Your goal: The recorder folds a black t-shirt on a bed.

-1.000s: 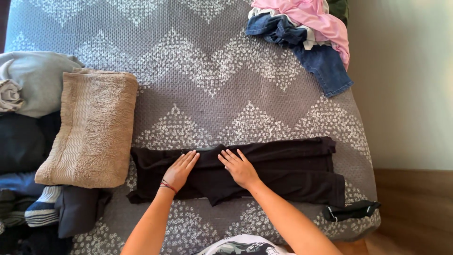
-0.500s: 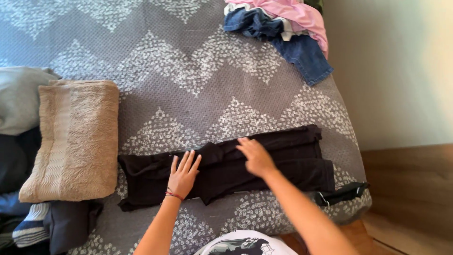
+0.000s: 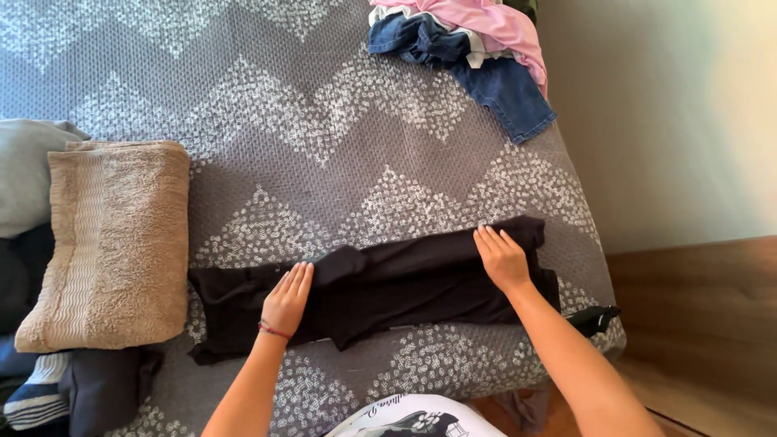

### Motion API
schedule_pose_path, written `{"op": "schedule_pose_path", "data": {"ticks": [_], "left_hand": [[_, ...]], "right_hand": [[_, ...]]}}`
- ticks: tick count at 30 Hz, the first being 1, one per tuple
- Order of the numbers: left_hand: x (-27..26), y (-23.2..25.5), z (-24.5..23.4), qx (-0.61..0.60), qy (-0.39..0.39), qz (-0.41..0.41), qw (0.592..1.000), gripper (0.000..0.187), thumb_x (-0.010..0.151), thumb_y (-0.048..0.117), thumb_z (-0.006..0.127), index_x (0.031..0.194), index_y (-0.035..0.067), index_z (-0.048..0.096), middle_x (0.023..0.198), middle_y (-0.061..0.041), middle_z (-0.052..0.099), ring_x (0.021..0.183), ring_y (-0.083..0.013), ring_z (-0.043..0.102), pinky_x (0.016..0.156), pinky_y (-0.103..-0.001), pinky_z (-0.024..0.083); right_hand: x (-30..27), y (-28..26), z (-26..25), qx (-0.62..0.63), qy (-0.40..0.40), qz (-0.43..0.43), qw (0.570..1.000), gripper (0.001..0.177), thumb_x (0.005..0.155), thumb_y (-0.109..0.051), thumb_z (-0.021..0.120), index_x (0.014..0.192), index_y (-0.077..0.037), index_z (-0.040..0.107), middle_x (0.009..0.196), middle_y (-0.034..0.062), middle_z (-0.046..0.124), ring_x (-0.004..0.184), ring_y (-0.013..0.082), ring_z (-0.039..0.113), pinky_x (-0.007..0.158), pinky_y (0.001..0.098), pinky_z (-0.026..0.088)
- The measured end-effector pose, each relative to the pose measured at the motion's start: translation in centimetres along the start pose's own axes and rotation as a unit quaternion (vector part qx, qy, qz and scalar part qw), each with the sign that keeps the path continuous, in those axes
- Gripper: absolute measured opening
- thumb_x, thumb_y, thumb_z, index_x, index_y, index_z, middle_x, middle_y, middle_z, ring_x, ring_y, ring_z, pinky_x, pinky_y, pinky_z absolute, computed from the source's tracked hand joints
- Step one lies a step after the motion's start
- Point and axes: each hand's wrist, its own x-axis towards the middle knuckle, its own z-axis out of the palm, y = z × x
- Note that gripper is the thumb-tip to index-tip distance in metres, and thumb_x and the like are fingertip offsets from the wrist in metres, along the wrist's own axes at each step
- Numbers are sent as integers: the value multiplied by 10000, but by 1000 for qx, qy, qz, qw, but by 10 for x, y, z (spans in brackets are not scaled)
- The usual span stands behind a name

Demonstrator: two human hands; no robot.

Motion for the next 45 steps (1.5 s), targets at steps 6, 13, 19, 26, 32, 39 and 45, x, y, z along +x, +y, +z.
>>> {"op": "schedule_pose_path", "data": {"ticks": [6,13,19,26,32,39,45], "left_hand": [[-29,14,-2,-8,-16,-15,1000,509,942,76,541,1447,17,531,1445,-120,606,1372,-254,560,1151,-379,441],[-31,33,-14,-126,-51,-127,982,709,966,454,551,1505,14,415,1584,-162,399,1497,-294,316,1225,-461,218],[-51,12,9,-104,-89,-249,959,657,1016,460,470,1541,68,415,1618,-154,365,1513,-300,294,1218,-466,217],[-23,16,4,-41,-1,-237,971,488,1029,404,564,1355,44,615,1415,-127,629,1351,-277,549,1187,-457,344],[69,100,-37,-160,-73,-7,984,478,865,331,716,1261,72,651,1354,-94,636,1282,-262,555,1060,-457,391],[110,236,10,-180,-104,208,956,558,850,346,731,1307,44,627,1452,-135,564,1354,-295,496,1077,-467,378],[98,287,76,-154,-132,180,962,629,758,360,739,1274,15,638,1391,-174,576,1260,-366,511,980,-506,435]], "right_hand": [[-40,-16,-1,23,-31,-13,999,412,928,-89,561,1328,-45,649,1409,96,641,1326,223,599,1109,405,468],[-26,-61,-18,133,-61,102,984,684,898,-330,545,1531,-89,442,1580,110,467,1489,244,413,1251,475,251],[-28,-86,-2,146,-155,103,972,764,981,-601,409,1615,-202,260,1675,86,228,1541,257,180,1224,546,66],[-45,-72,-13,215,-91,165,958,670,987,-504,538,1547,-159,415,1658,110,322,1541,282,261,1237,572,105],[-102,-8,-45,186,-49,234,953,404,856,-326,755,1222,-161,706,1477,27,579,1440,241,473,1279,534,243],[-112,17,-78,207,-172,87,959,682,662,-388,846,1260,-102,684,1464,119,553,1411,294,434,1200,575,208],[-133,49,-36,161,-131,0,978,508,775,-110,727,1282,-110,692,1429,80,623,1371,217,508,1181,504,283]]}}
